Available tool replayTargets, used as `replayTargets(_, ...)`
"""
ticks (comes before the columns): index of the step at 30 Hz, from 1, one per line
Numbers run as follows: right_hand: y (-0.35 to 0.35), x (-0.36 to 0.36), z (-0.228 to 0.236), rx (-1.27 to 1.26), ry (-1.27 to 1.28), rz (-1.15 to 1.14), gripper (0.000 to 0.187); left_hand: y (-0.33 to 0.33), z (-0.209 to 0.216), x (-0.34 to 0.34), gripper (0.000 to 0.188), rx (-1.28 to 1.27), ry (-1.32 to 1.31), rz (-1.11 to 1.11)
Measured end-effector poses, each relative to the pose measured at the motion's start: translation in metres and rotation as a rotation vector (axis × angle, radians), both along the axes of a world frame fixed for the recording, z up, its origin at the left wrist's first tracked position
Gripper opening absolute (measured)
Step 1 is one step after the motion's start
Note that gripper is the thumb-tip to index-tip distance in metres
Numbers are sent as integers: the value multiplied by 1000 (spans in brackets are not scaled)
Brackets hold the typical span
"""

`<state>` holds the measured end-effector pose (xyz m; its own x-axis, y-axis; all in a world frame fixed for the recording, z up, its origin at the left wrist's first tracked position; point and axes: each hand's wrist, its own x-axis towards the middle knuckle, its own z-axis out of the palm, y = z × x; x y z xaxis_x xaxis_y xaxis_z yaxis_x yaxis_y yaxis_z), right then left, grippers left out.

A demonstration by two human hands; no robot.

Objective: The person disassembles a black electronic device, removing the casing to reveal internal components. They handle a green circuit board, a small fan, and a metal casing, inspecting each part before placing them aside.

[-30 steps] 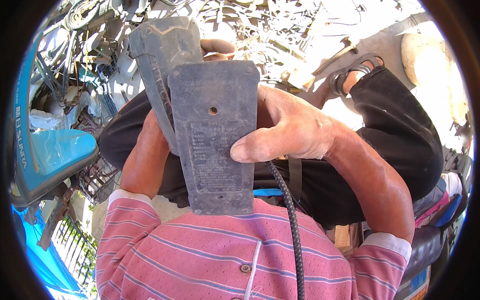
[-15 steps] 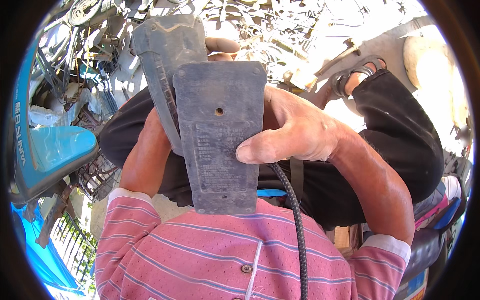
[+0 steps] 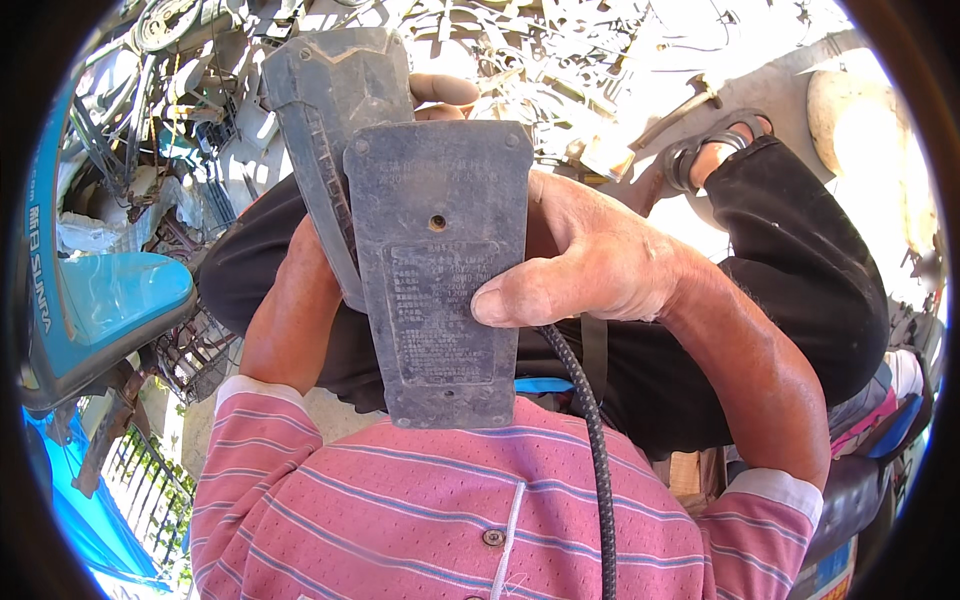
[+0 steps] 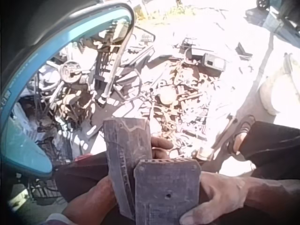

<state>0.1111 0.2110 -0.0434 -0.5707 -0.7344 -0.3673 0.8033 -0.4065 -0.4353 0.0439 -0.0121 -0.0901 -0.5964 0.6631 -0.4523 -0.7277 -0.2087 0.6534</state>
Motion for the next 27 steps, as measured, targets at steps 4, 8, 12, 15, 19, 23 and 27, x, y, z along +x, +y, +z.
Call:
replayTargets(4, 0, 1, -1, 1, 5, -3, 76, 1, 1, 1, 67, 5, 14, 17)
replayTargets(8, 0, -1, 0, 11, 9, 8, 75, -1, -2, 0, 67, 38, -20, 5)
replayTargets(12, 0, 0, -1, 5, 14, 6, 75, 1, 2, -1, 65, -39, -1, -7)
replayTargets(15, 0, -1, 1, 6, 13, 8, 76, 0, -2, 0, 64, 1, -20, 6)
replayTargets(19, 0, 0, 0, 3, 14, 2, 76, 0, -4, 0, 64, 94, -56, 7)
replayTargets(23, 1, 0, -1, -7, 11, 6, 76, -1, 2, -4, 64, 68, -71, -4)
replayTargets(27, 0, 0, -1, -32, 8, 5, 74, -2, -1, -3, 64, 124, -92, 6)
